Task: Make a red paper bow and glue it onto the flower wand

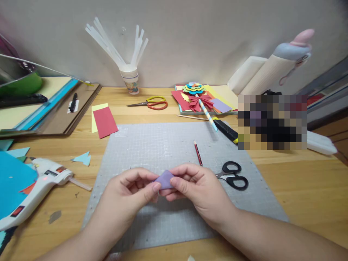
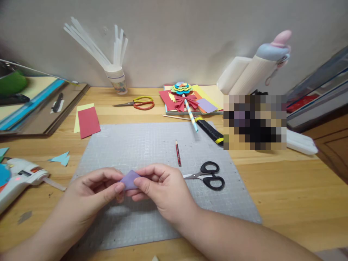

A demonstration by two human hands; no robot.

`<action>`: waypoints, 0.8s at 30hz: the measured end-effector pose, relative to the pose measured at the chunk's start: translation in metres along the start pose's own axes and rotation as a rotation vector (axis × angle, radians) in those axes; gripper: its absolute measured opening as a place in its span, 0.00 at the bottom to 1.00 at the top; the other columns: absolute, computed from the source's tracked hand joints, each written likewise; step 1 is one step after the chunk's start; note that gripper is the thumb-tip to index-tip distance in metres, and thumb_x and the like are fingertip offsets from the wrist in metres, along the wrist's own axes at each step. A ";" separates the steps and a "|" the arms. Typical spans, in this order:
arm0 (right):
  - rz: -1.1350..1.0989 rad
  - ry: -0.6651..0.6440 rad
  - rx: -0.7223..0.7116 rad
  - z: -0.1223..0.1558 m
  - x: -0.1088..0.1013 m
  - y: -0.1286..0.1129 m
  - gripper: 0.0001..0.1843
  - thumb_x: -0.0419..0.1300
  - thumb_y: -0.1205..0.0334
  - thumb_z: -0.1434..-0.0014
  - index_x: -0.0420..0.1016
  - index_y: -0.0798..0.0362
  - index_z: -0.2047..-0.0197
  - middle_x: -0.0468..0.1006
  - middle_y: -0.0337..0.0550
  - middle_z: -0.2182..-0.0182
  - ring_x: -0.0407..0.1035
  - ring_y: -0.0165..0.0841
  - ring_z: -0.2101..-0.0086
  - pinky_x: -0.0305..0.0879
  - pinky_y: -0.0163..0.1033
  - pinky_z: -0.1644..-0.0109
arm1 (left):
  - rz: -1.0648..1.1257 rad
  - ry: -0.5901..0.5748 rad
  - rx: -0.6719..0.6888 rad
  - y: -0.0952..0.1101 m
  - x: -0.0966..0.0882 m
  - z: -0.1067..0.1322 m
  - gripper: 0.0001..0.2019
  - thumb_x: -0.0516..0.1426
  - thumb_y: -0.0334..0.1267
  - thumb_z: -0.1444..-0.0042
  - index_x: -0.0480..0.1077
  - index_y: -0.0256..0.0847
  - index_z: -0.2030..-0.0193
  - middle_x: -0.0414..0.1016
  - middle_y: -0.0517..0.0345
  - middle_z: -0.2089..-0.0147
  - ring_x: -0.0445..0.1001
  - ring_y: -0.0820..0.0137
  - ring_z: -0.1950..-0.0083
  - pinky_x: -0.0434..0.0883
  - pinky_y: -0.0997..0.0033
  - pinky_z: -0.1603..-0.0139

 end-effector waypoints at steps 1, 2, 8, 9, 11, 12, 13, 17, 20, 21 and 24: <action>0.003 0.002 0.000 0.000 0.000 0.000 0.14 0.71 0.56 0.53 0.77 0.55 0.65 0.82 0.39 0.73 0.79 0.32 0.71 0.77 0.34 0.67 | 0.026 -0.025 -0.028 -0.003 0.002 -0.001 0.04 0.65 0.36 0.52 0.75 0.40 0.72 0.75 0.63 0.77 0.72 0.76 0.76 0.71 0.80 0.75; 0.006 0.003 0.001 0.000 0.000 0.000 0.14 0.71 0.56 0.53 0.77 0.55 0.65 0.82 0.40 0.73 0.79 0.32 0.71 0.77 0.34 0.67 | 0.062 -0.040 -0.057 -0.006 0.003 -0.001 0.04 0.65 0.36 0.52 0.75 0.40 0.73 0.75 0.64 0.77 0.72 0.77 0.76 0.70 0.80 0.74; -0.008 -0.010 -0.006 0.000 0.002 0.001 0.13 0.70 0.58 0.52 0.77 0.55 0.65 0.82 0.38 0.73 0.79 0.30 0.72 0.76 0.31 0.68 | 0.160 -0.064 -0.130 -0.014 0.005 0.000 0.05 0.65 0.34 0.52 0.74 0.40 0.74 0.75 0.65 0.77 0.72 0.78 0.76 0.69 0.81 0.72; -0.013 -0.012 -0.008 -0.001 0.002 0.001 0.12 0.70 0.58 0.52 0.77 0.55 0.66 0.82 0.38 0.73 0.79 0.29 0.72 0.76 0.30 0.68 | 0.162 -0.064 -0.138 -0.015 0.005 0.000 0.05 0.65 0.35 0.52 0.74 0.40 0.74 0.75 0.65 0.78 0.72 0.78 0.76 0.69 0.81 0.73; -0.014 -0.012 -0.007 -0.001 0.002 0.001 0.12 0.70 0.59 0.52 0.77 0.55 0.66 0.82 0.38 0.73 0.79 0.29 0.72 0.76 0.30 0.68 | 0.153 -0.060 -0.153 -0.017 0.005 0.000 0.06 0.65 0.36 0.53 0.74 0.39 0.75 0.75 0.64 0.78 0.72 0.77 0.76 0.69 0.80 0.73; -0.009 -0.010 -0.006 -0.001 0.002 0.001 0.12 0.70 0.59 0.52 0.77 0.55 0.66 0.82 0.38 0.73 0.79 0.30 0.72 0.76 0.30 0.68 | 0.142 -0.056 -0.156 -0.017 0.005 0.000 0.06 0.65 0.37 0.53 0.74 0.39 0.75 0.75 0.64 0.79 0.72 0.77 0.76 0.69 0.79 0.73; 0.000 -0.006 -0.003 -0.001 0.002 0.001 0.12 0.70 0.59 0.52 0.77 0.55 0.65 0.82 0.38 0.73 0.79 0.30 0.72 0.76 0.30 0.68 | 0.129 -0.051 -0.158 -0.017 0.005 0.000 0.07 0.65 0.37 0.53 0.73 0.39 0.75 0.75 0.63 0.79 0.72 0.76 0.77 0.69 0.79 0.73; 0.029 0.010 0.005 -0.001 -0.001 0.002 0.12 0.70 0.59 0.52 0.77 0.56 0.66 0.82 0.39 0.73 0.79 0.31 0.72 0.75 0.31 0.68 | 0.084 -0.024 -0.150 -0.014 0.004 0.001 0.08 0.65 0.39 0.54 0.73 0.39 0.76 0.74 0.63 0.80 0.72 0.74 0.77 0.71 0.77 0.74; 0.022 0.025 0.014 0.000 -0.003 0.002 0.12 0.71 0.59 0.53 0.77 0.56 0.67 0.82 0.39 0.74 0.79 0.31 0.72 0.75 0.31 0.70 | 0.063 -0.002 -0.159 -0.014 0.004 0.002 0.08 0.66 0.39 0.55 0.73 0.39 0.76 0.74 0.63 0.80 0.72 0.75 0.77 0.70 0.77 0.75; 0.017 0.029 0.019 0.000 -0.003 0.003 0.12 0.71 0.59 0.53 0.77 0.56 0.67 0.82 0.39 0.74 0.79 0.31 0.73 0.75 0.30 0.70 | 0.060 0.004 -0.166 -0.015 0.003 0.003 0.08 0.66 0.39 0.55 0.72 0.39 0.76 0.74 0.63 0.80 0.72 0.75 0.77 0.70 0.77 0.75; 0.005 0.030 0.030 0.000 -0.003 0.003 0.13 0.71 0.59 0.53 0.77 0.57 0.66 0.82 0.40 0.74 0.79 0.32 0.72 0.75 0.30 0.70 | 0.053 0.006 -0.187 -0.017 0.003 0.003 0.08 0.65 0.39 0.55 0.72 0.39 0.76 0.73 0.63 0.81 0.71 0.75 0.78 0.69 0.78 0.75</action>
Point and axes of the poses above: each hand's wrist, its own z-axis away from the middle knuckle, its own x-axis out of the palm, y = z × x, the point moved 10 cm from there along -z, towards the middle knuckle
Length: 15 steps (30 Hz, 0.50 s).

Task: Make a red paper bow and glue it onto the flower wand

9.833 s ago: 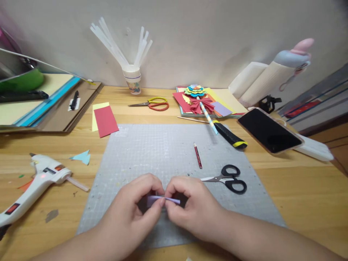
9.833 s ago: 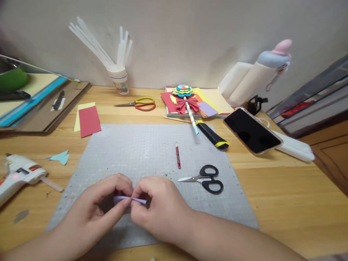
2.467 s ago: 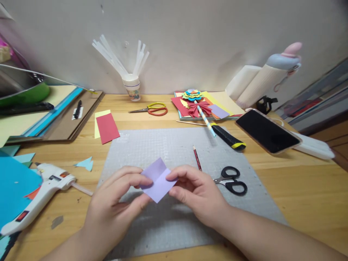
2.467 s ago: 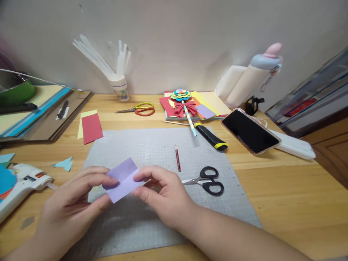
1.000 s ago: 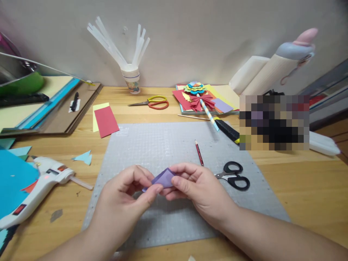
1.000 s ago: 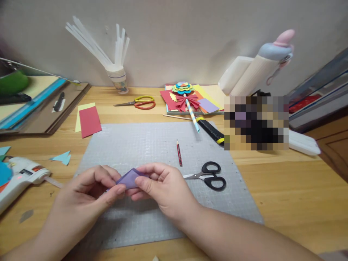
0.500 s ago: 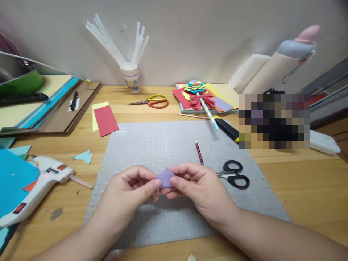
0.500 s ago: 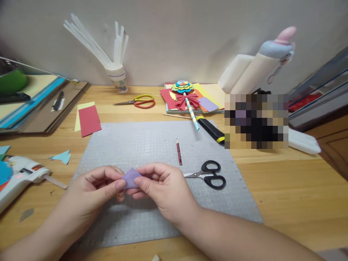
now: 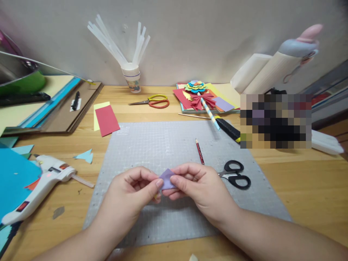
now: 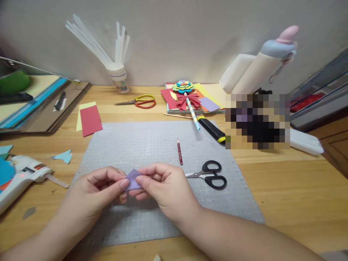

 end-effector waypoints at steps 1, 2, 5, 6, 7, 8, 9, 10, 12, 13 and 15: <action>-0.004 -0.003 0.000 0.000 0.000 0.000 0.13 0.71 0.59 0.53 0.77 0.57 0.66 0.82 0.40 0.74 0.79 0.32 0.73 0.75 0.30 0.70 | 0.000 -0.005 -0.006 -0.001 0.000 0.000 0.08 0.65 0.39 0.55 0.72 0.39 0.76 0.74 0.63 0.81 0.71 0.75 0.78 0.69 0.78 0.75; -0.009 -0.006 -0.001 0.000 0.000 0.000 0.13 0.71 0.59 0.53 0.77 0.57 0.66 0.82 0.39 0.74 0.79 0.31 0.73 0.75 0.30 0.70 | 0.002 -0.009 -0.012 -0.001 0.001 -0.001 0.08 0.65 0.39 0.54 0.72 0.39 0.76 0.74 0.63 0.81 0.71 0.75 0.78 0.69 0.78 0.75; -0.020 -0.014 -0.004 -0.001 0.000 -0.001 0.12 0.70 0.60 0.52 0.76 0.57 0.67 0.82 0.39 0.74 0.79 0.31 0.73 0.75 0.29 0.71 | 0.009 -0.021 -0.026 -0.003 0.002 -0.002 0.08 0.65 0.39 0.54 0.73 0.39 0.76 0.75 0.63 0.81 0.71 0.76 0.78 0.69 0.79 0.74; -0.022 -0.017 -0.004 -0.001 0.000 0.000 0.12 0.70 0.60 0.52 0.76 0.57 0.67 0.82 0.39 0.75 0.79 0.31 0.73 0.75 0.29 0.71 | 0.013 -0.021 -0.027 -0.003 0.002 -0.002 0.08 0.65 0.39 0.54 0.73 0.39 0.76 0.75 0.63 0.81 0.71 0.76 0.78 0.69 0.79 0.74; -0.021 -0.020 -0.004 -0.001 0.000 0.000 0.12 0.70 0.60 0.52 0.76 0.57 0.66 0.82 0.39 0.74 0.79 0.31 0.73 0.75 0.29 0.71 | 0.016 -0.022 -0.026 -0.003 0.002 -0.003 0.08 0.65 0.39 0.54 0.73 0.39 0.76 0.75 0.63 0.81 0.71 0.77 0.78 0.69 0.80 0.74; -0.020 -0.021 -0.005 -0.001 0.000 0.000 0.12 0.70 0.60 0.52 0.76 0.57 0.66 0.83 0.39 0.74 0.79 0.31 0.73 0.75 0.29 0.71 | 0.019 -0.023 -0.023 -0.003 0.002 -0.003 0.08 0.65 0.39 0.54 0.73 0.39 0.77 0.75 0.63 0.81 0.71 0.77 0.78 0.69 0.80 0.74; -0.019 -0.023 -0.005 -0.001 0.000 0.000 0.12 0.70 0.60 0.52 0.76 0.57 0.66 0.83 0.39 0.74 0.79 0.31 0.73 0.75 0.29 0.71 | 0.021 -0.025 -0.018 -0.003 0.002 -0.003 0.08 0.66 0.39 0.54 0.73 0.39 0.77 0.75 0.63 0.81 0.71 0.77 0.78 0.69 0.80 0.74; -0.017 -0.022 -0.004 -0.001 0.001 0.000 0.12 0.70 0.60 0.52 0.77 0.57 0.66 0.83 0.39 0.74 0.79 0.31 0.73 0.75 0.29 0.71 | 0.024 -0.028 -0.013 -0.002 0.003 -0.002 0.08 0.66 0.39 0.54 0.73 0.39 0.77 0.75 0.63 0.81 0.71 0.77 0.78 0.68 0.80 0.74; -0.013 -0.019 -0.001 -0.001 0.001 0.000 0.12 0.70 0.59 0.52 0.77 0.57 0.66 0.83 0.39 0.74 0.79 0.31 0.73 0.75 0.29 0.71 | 0.029 -0.034 -0.009 -0.002 0.003 -0.002 0.08 0.65 0.39 0.54 0.73 0.39 0.77 0.75 0.63 0.81 0.71 0.77 0.78 0.68 0.80 0.74; -0.010 -0.018 -0.001 0.000 0.001 0.000 0.12 0.70 0.59 0.52 0.76 0.57 0.66 0.82 0.39 0.74 0.79 0.31 0.73 0.75 0.29 0.71 | 0.033 -0.035 -0.009 -0.002 0.003 -0.002 0.09 0.65 0.39 0.54 0.72 0.39 0.77 0.74 0.63 0.81 0.71 0.77 0.78 0.68 0.80 0.75; -0.003 -0.017 0.001 0.000 0.002 0.000 0.12 0.70 0.58 0.52 0.76 0.57 0.66 0.82 0.39 0.74 0.79 0.32 0.73 0.75 0.29 0.71 | 0.037 -0.036 -0.012 -0.002 0.003 -0.002 0.09 0.66 0.39 0.54 0.72 0.39 0.77 0.74 0.63 0.82 0.70 0.77 0.79 0.68 0.80 0.75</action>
Point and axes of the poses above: each hand's wrist, its own z-axis away from the middle knuckle, its own x-axis out of the palm, y = z × x, the point moved 10 cm from there along -z, towards the middle knuckle
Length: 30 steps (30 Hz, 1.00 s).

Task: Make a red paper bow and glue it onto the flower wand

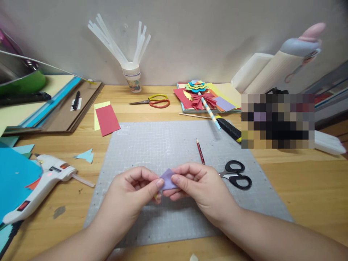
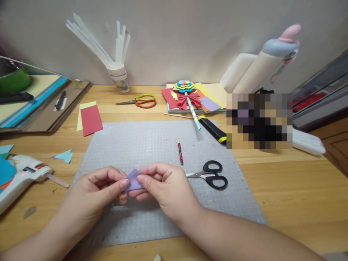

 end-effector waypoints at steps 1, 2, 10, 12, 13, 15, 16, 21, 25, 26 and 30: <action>0.003 0.001 0.002 0.000 0.000 0.000 0.13 0.70 0.58 0.52 0.76 0.57 0.66 0.82 0.39 0.75 0.79 0.32 0.73 0.75 0.29 0.71 | 0.000 0.000 -0.002 0.000 0.000 0.000 0.09 0.66 0.39 0.55 0.72 0.38 0.77 0.74 0.63 0.82 0.70 0.77 0.79 0.68 0.79 0.75; 0.005 0.002 0.004 0.000 0.000 0.000 0.13 0.70 0.58 0.52 0.76 0.56 0.66 0.82 0.39 0.75 0.79 0.32 0.73 0.75 0.29 0.71 | -0.001 0.001 -0.003 -0.001 0.000 0.000 0.09 0.66 0.39 0.55 0.72 0.38 0.77 0.74 0.63 0.82 0.71 0.76 0.79 0.68 0.79 0.75; 0.078 -0.026 0.021 0.000 0.001 0.002 0.15 0.68 0.54 0.51 0.74 0.56 0.65 0.81 0.40 0.73 0.78 0.30 0.73 0.73 0.33 0.68 | -0.073 0.003 -0.004 0.002 -0.001 0.000 0.09 0.64 0.41 0.54 0.71 0.38 0.77 0.73 0.63 0.82 0.70 0.76 0.78 0.67 0.78 0.75; 0.185 -0.069 0.028 0.000 0.004 -0.001 0.14 0.67 0.55 0.50 0.72 0.55 0.67 0.78 0.37 0.75 0.74 0.27 0.74 0.70 0.32 0.69 | -0.149 -0.038 -0.034 0.001 0.000 -0.001 0.10 0.63 0.41 0.54 0.71 0.38 0.77 0.72 0.63 0.82 0.68 0.76 0.79 0.65 0.78 0.76; 0.267 -0.102 0.026 0.001 0.007 -0.003 0.12 0.66 0.56 0.50 0.71 0.55 0.69 0.75 0.35 0.77 0.71 0.26 0.76 0.67 0.31 0.71 | -0.195 -0.078 -0.065 -0.001 0.002 0.000 0.09 0.63 0.40 0.55 0.70 0.38 0.77 0.71 0.63 0.82 0.67 0.76 0.80 0.64 0.78 0.77; 0.464 -0.196 0.006 0.003 0.014 -0.008 0.09 0.63 0.60 0.48 0.69 0.55 0.72 0.70 0.33 0.79 0.64 0.23 0.77 0.61 0.29 0.73 | -0.281 -0.185 -0.143 -0.008 0.007 0.003 0.09 0.63 0.40 0.56 0.69 0.38 0.77 0.68 0.65 0.83 0.63 0.77 0.81 0.60 0.78 0.79; 0.573 -0.259 -0.010 0.005 0.018 -0.009 0.08 0.61 0.62 0.47 0.68 0.55 0.73 0.67 0.32 0.80 0.61 0.23 0.78 0.58 0.29 0.74 | -0.318 -0.250 -0.181 -0.012 0.010 0.006 0.09 0.63 0.39 0.57 0.68 0.38 0.77 0.66 0.65 0.84 0.62 0.77 0.81 0.58 0.78 0.79; 1.025 -0.635 -0.160 0.026 0.043 -0.002 0.10 0.57 0.68 0.46 0.65 0.54 0.78 0.58 0.29 0.83 0.52 0.21 0.81 0.48 0.28 0.78 | -0.508 -0.478 -0.214 -0.023 0.023 0.022 0.04 0.59 0.34 0.56 0.67 0.38 0.77 0.65 0.65 0.80 0.58 0.77 0.78 0.54 0.77 0.78; 1.003 -0.515 -0.389 0.025 0.044 -0.018 0.13 0.56 0.69 0.45 0.61 0.55 0.80 0.57 0.30 0.83 0.53 0.21 0.80 0.49 0.29 0.76 | -0.378 -0.385 -0.090 -0.009 0.019 0.012 0.06 0.60 0.37 0.53 0.68 0.39 0.70 0.67 0.64 0.75 0.61 0.76 0.75 0.58 0.78 0.75; 0.962 -0.418 -0.422 0.022 0.039 -0.025 0.13 0.55 0.68 0.44 0.63 0.55 0.79 0.59 0.31 0.82 0.54 0.22 0.80 0.50 0.30 0.76 | -0.297 -0.340 -0.060 -0.005 0.016 0.008 0.09 0.61 0.39 0.53 0.67 0.39 0.67 0.66 0.65 0.75 0.60 0.77 0.75 0.58 0.78 0.75; 0.816 -0.178 -0.465 0.018 0.023 -0.041 0.14 0.53 0.65 0.40 0.66 0.54 0.77 0.65 0.33 0.82 0.59 0.24 0.79 0.55 0.30 0.74 | -0.128 -0.312 -0.079 -0.008 0.015 0.000 0.14 0.63 0.46 0.51 0.65 0.40 0.66 0.59 0.71 0.80 0.50 0.81 0.82 0.51 0.81 0.82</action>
Point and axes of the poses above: each hand's wrist, its own z-axis away from the middle knuckle, its own x-axis out of the palm, y = z × x, the point moved 10 cm from there along -z, towards the middle knuckle
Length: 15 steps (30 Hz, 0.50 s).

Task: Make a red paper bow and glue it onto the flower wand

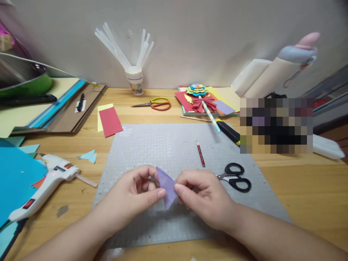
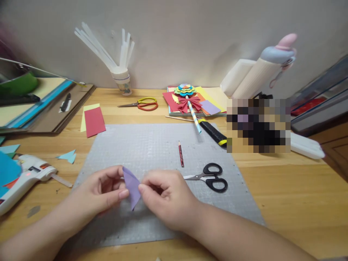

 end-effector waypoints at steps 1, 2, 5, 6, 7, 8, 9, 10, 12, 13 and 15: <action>-0.013 0.024 -0.001 0.000 -0.002 -0.001 0.14 0.53 0.65 0.40 0.66 0.54 0.77 0.65 0.33 0.82 0.59 0.24 0.80 0.56 0.30 0.74 | 0.024 -0.004 -0.017 -0.003 0.001 -0.001 0.15 0.62 0.48 0.50 0.65 0.40 0.68 0.58 0.71 0.81 0.49 0.81 0.82 0.50 0.81 0.83; -0.021 0.039 -0.004 0.000 -0.004 -0.002 0.14 0.53 0.65 0.40 0.67 0.54 0.77 0.66 0.33 0.82 0.60 0.24 0.80 0.56 0.30 0.74 | 0.051 0.003 -0.030 -0.004 0.002 -0.001 0.15 0.62 0.49 0.49 0.65 0.40 0.69 0.58 0.70 0.81 0.49 0.81 0.82 0.49 0.81 0.84; -0.022 0.063 -0.006 0.001 -0.005 -0.002 0.14 0.53 0.64 0.40 0.67 0.53 0.77 0.66 0.34 0.82 0.60 0.24 0.80 0.57 0.31 0.74 | 0.127 0.031 -0.032 -0.005 0.002 0.000 0.16 0.63 0.49 0.50 0.66 0.39 0.69 0.61 0.68 0.79 0.51 0.81 0.81 0.49 0.82 0.84; -0.020 0.063 -0.004 0.002 -0.005 -0.002 0.14 0.53 0.64 0.40 0.66 0.53 0.78 0.66 0.34 0.82 0.60 0.24 0.80 0.57 0.31 0.75 | 0.145 0.027 -0.028 -0.004 0.003 0.000 0.16 0.63 0.49 0.51 0.66 0.39 0.69 0.62 0.68 0.78 0.52 0.81 0.81 0.49 0.82 0.83; -0.021 0.061 -0.002 0.002 -0.004 -0.002 0.14 0.53 0.64 0.41 0.66 0.53 0.78 0.66 0.34 0.82 0.60 0.24 0.80 0.57 0.31 0.75 | 0.162 0.020 -0.025 -0.004 0.004 0.001 0.16 0.64 0.49 0.52 0.67 0.39 0.69 0.62 0.68 0.78 0.52 0.81 0.80 0.49 0.82 0.83; -0.025 0.056 0.001 0.002 -0.004 -0.001 0.14 0.53 0.64 0.41 0.65 0.53 0.78 0.66 0.34 0.83 0.60 0.24 0.80 0.57 0.31 0.75 | 0.174 0.012 -0.023 -0.003 0.005 0.001 0.16 0.64 0.49 0.52 0.68 0.39 0.69 0.62 0.67 0.78 0.52 0.81 0.80 0.49 0.82 0.83; -0.032 0.049 0.002 0.002 -0.002 -0.001 0.15 0.53 0.64 0.41 0.65 0.53 0.79 0.66 0.33 0.83 0.59 0.24 0.81 0.57 0.31 0.75 | 0.183 0.004 -0.024 -0.003 0.005 0.001 0.16 0.64 0.50 0.52 0.68 0.39 0.69 0.61 0.68 0.79 0.52 0.81 0.80 0.48 0.82 0.83; -0.039 0.040 0.001 0.002 -0.001 -0.001 0.15 0.53 0.64 0.41 0.64 0.53 0.79 0.66 0.33 0.83 0.59 0.24 0.81 0.56 0.31 0.76 | 0.189 0.001 -0.027 -0.003 0.005 0.001 0.16 0.64 0.50 0.53 0.69 0.39 0.70 0.61 0.68 0.80 0.51 0.81 0.81 0.48 0.81 0.83; -0.045 0.027 -0.007 0.002 0.000 -0.003 0.15 0.53 0.64 0.41 0.64 0.53 0.79 0.65 0.33 0.83 0.59 0.24 0.81 0.56 0.31 0.76 | 0.199 0.005 -0.034 -0.004 0.004 0.001 0.16 0.65 0.50 0.54 0.69 0.39 0.71 0.61 0.68 0.81 0.51 0.81 0.81 0.48 0.81 0.83; -0.045 0.025 -0.015 0.002 0.000 -0.004 0.15 0.53 0.64 0.40 0.64 0.53 0.79 0.65 0.33 0.83 0.59 0.24 0.81 0.56 0.31 0.76 | 0.204 0.010 -0.036 -0.004 0.003 0.001 0.17 0.65 0.50 0.54 0.69 0.39 0.73 0.61 0.68 0.81 0.50 0.81 0.81 0.47 0.81 0.83; -0.042 0.029 -0.036 0.002 0.000 -0.007 0.14 0.53 0.65 0.41 0.65 0.53 0.78 0.65 0.33 0.83 0.59 0.24 0.81 0.56 0.31 0.75 | 0.223 0.021 -0.037 -0.005 0.002 0.002 0.18 0.66 0.50 0.56 0.67 0.39 0.76 0.60 0.69 0.82 0.50 0.81 0.81 0.47 0.80 0.83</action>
Point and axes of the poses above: each hand's wrist, its own z-axis away from the middle knuckle, its own x-axis out of the palm, y = z × x, the point moved 10 cm from there along -z, towards the middle knuckle
